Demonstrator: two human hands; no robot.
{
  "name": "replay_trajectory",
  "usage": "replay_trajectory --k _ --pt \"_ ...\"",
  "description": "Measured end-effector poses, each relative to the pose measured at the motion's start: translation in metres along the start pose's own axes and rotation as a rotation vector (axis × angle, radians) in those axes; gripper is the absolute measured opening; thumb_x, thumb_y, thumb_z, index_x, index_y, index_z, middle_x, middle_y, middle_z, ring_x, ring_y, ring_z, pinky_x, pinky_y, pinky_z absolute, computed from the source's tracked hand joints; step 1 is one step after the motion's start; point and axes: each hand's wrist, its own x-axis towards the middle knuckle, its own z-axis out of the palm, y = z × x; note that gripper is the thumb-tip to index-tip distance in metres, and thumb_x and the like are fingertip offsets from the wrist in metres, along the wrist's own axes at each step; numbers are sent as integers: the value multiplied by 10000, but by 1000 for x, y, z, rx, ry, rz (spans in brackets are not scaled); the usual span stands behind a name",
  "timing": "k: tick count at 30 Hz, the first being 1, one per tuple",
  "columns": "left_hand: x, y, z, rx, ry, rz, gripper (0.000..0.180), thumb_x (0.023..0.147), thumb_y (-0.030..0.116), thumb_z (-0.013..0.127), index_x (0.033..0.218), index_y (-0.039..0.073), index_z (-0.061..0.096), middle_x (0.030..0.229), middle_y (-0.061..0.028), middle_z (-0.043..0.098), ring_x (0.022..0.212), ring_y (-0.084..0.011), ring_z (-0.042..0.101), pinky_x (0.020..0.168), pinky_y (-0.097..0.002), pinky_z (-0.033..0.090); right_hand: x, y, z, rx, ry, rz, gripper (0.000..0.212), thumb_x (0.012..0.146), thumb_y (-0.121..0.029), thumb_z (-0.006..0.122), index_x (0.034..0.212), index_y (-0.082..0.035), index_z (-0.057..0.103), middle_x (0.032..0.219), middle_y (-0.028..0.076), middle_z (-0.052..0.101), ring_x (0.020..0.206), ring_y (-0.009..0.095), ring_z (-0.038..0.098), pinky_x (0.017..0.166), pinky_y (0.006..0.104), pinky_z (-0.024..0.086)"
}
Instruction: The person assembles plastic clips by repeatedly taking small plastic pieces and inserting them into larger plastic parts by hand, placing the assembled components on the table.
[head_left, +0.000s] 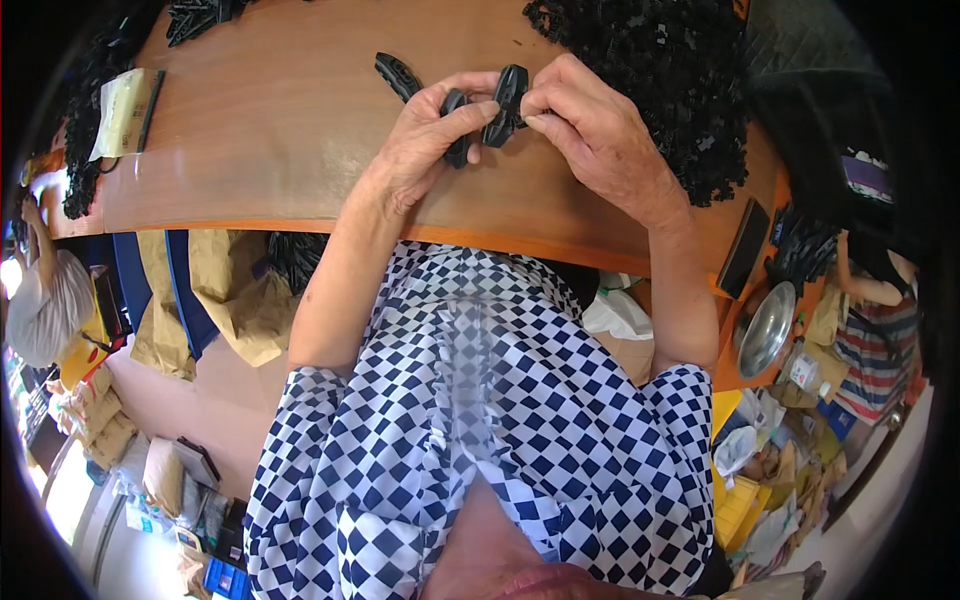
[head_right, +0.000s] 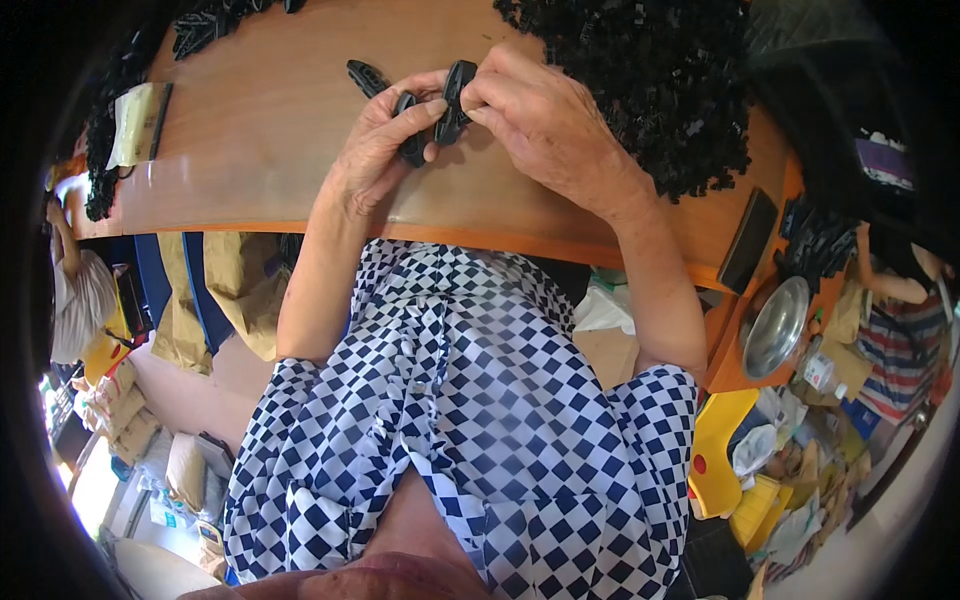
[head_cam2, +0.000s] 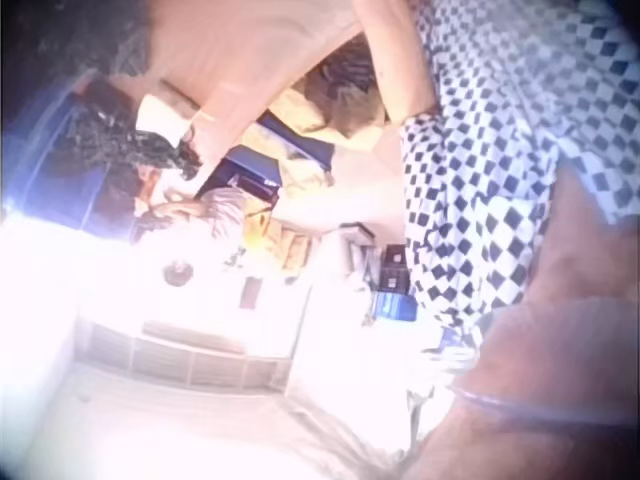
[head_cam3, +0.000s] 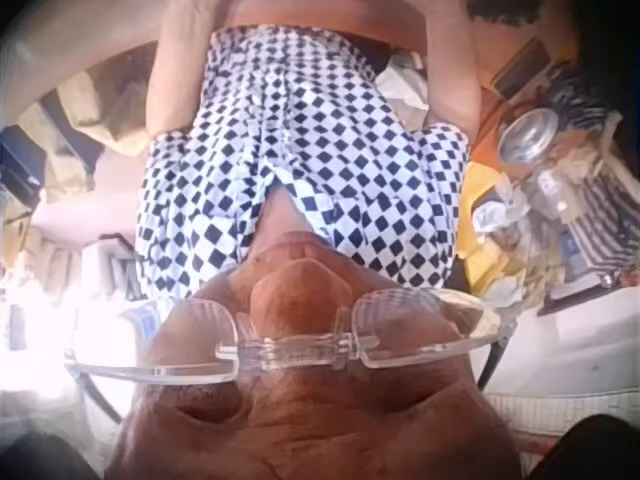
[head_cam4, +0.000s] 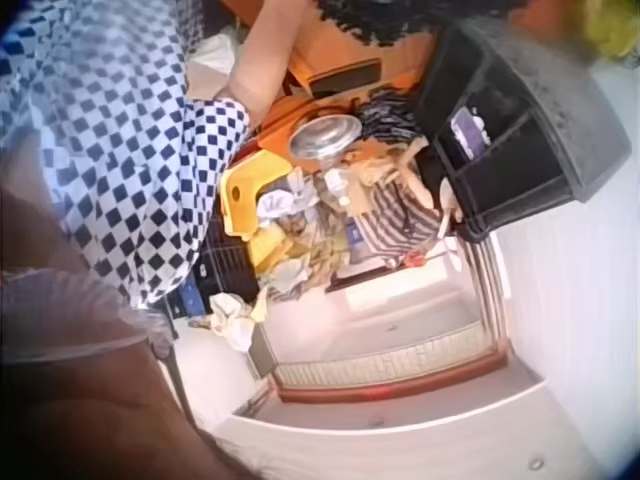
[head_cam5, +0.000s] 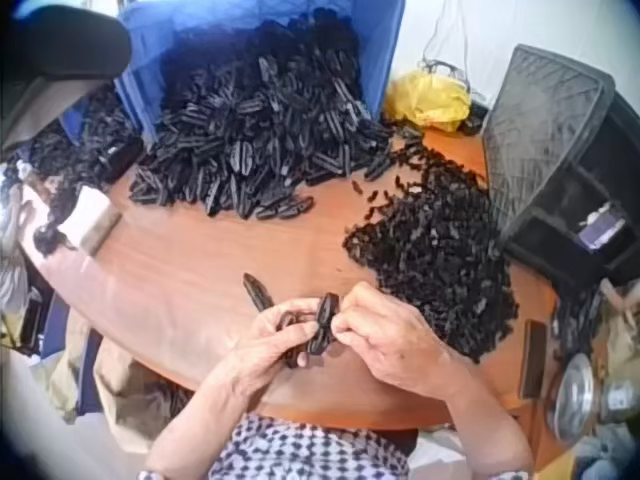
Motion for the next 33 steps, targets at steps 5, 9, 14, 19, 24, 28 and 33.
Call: replay_trajectory --k 5,9,14,19,24,28,33 --pt "2 -2 1 161 14 -46 309 863 115 667 1156 35 609 947 -18 629 792 -71 571 579 -187 451 6 9 -4 -166 -34 -245 60 818 -107 644 834 -51 627 841 46 521 809 217 558 743 346 460" --pt "3 -3 3 282 41 -98 316 862 113 668 1165 47 608 956 -17 631 794 -66 567 581 -190 448 5 14 -3 -137 -69 -222 71 803 -117 661 834 -57 639 840 47 517 789 219 547 729 353 455" --pt "2 -2 4 150 -12 -34 354 861 110 670 1200 48 588 1015 -30 633 771 -82 609 579 -181 449 1 12 8 227 41 189 227 813 -91 685 1031 -64 627 914 46 593 898 194 639 774 307 527" --pt "3 0 18 307 12 -44 462 873 81 653 1303 44 489 1054 -46 629 903 -141 677 545 -160 449 -9 29 35 637 138 445 381 849 -80 665 1198 0 535 1042 100 649 945 166 643 791 267 547" --pt "4 -12 23 547 61 141 523 909 34 551 1397 74 366 1084 -66 594 784 -69 631 530 -186 459 -12 22 47 1116 234 530 387 902 -62 586 1262 41 487 1063 101 652 946 138 629 792 263 554" --pt "-7 -9 28 568 25 92 560 901 14 527 1423 97 342 1085 -81 590 787 -72 607 526 -193 464 -18 16 49 1149 208 543 363 893 -39 589 1231 58 496 1055 106 647 935 150 631 804 268 559" --pt "-25 -11 21 582 -31 128 567 905 39 551 1427 116 343 1106 -82 566 844 -111 623 606 -190 483 -26 3 57 1117 183 552 343 884 -33 606 1197 66 508 1014 116 653 908 132 628 754 259 553"
